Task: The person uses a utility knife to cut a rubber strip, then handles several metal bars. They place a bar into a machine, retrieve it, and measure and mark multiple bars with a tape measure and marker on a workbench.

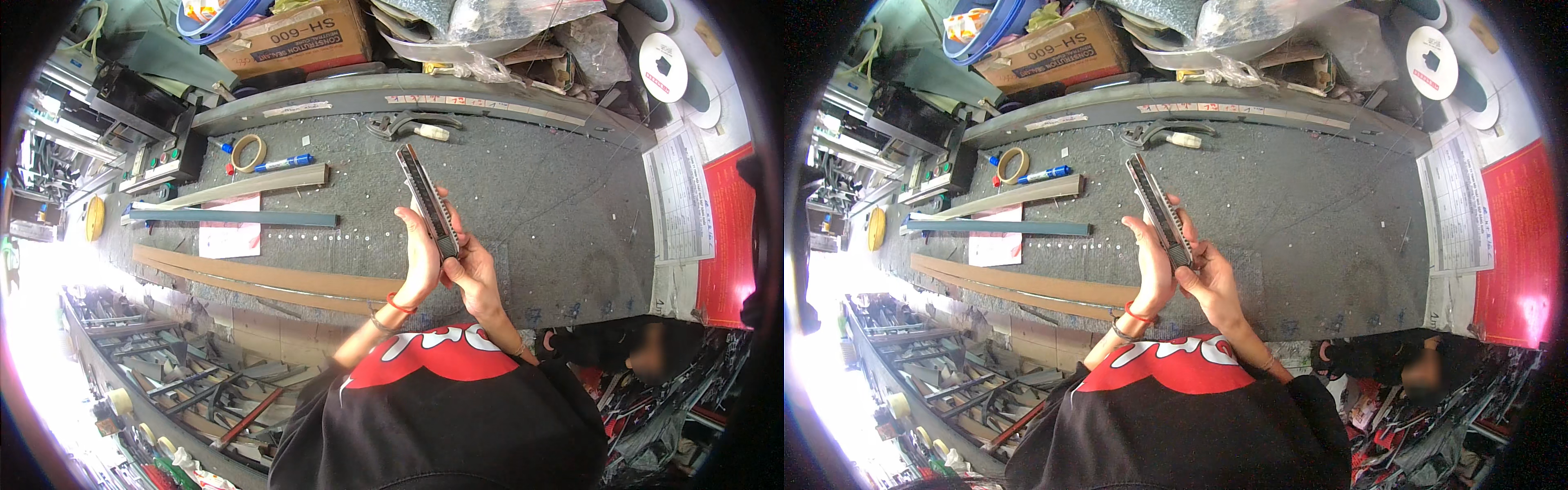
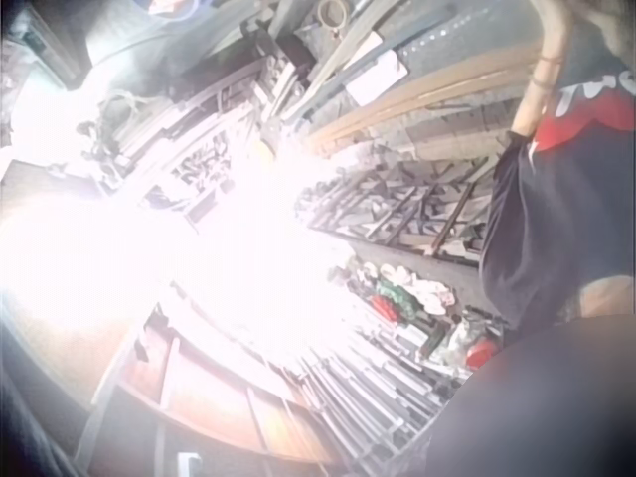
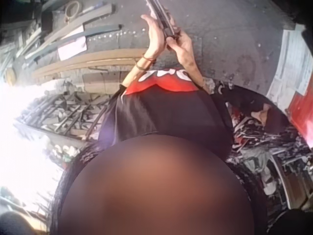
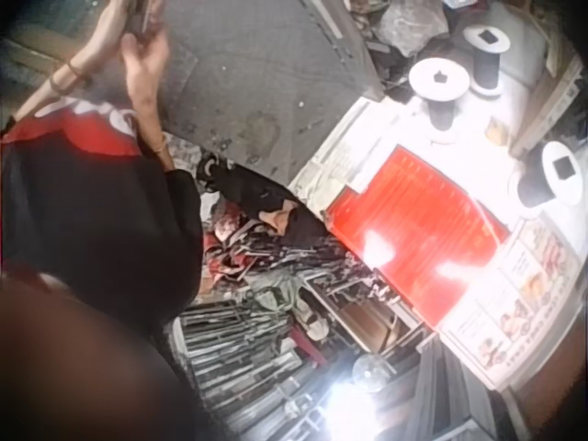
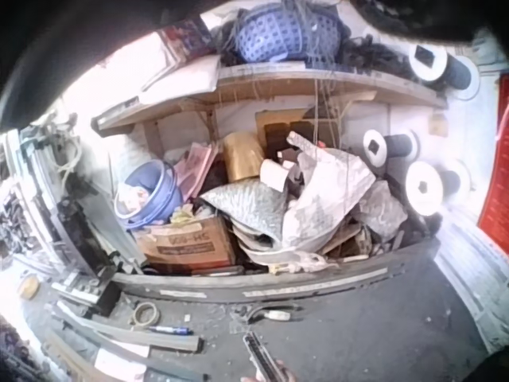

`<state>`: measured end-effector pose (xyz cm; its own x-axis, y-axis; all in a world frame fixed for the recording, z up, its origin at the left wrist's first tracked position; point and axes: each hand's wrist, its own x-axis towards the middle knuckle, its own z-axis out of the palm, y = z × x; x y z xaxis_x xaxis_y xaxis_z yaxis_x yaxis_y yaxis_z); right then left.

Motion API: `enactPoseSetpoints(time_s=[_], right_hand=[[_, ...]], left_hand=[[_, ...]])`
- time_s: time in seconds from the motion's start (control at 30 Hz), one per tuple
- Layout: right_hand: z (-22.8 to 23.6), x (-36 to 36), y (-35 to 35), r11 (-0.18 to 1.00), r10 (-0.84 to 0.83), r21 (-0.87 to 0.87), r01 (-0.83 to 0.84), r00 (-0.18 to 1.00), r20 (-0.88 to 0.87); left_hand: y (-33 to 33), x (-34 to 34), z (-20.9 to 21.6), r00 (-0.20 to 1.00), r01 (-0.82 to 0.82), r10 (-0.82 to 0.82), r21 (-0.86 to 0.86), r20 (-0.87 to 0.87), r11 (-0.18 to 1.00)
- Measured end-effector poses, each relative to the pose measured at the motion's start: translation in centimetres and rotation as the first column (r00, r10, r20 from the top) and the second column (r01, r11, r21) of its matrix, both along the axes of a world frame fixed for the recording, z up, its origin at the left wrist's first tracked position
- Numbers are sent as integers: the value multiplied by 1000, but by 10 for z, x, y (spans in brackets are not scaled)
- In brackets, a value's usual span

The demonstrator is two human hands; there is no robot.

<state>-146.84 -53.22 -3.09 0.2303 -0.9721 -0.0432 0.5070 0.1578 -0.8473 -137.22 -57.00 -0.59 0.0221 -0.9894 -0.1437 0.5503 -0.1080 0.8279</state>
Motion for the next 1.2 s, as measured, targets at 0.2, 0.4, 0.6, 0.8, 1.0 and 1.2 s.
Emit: enactPoseSetpoints(time_s=[0.2, 0.4, 0.6, 0.8, 1.0, 1.2], right_hand=[[2, 6, 0, 994, -72, 85, 72, 997, -9], [1, 5, -5, 994, -112, -35, 107, 979, -172], [-17, 12, -5, 971, -223, 56, 231, 966, -129], [-26, 10, -5, 982, -131, 141, 125, 991, 34], [-17, 10, -9, 948, -166, 286, 139, 984, 70], [-13, 17, -13, 928, -227, 297, 226, 973, -32]], left_hand=[[7, -3, -2, 974, 15, 3, -79, 228, 997], [6, 4, -9, 947, 63, -34, -79, 318, 995], [12, -1, -24, 925, 116, -32, -201, 378, 973], [11, 6, -38, 771, 211, 46, -324, 635, 922], [4, 9, -41, 566, 298, 290, -519, 772, 801], [5, 6, -48, 613, 285, 213, -464, 761, 838]])
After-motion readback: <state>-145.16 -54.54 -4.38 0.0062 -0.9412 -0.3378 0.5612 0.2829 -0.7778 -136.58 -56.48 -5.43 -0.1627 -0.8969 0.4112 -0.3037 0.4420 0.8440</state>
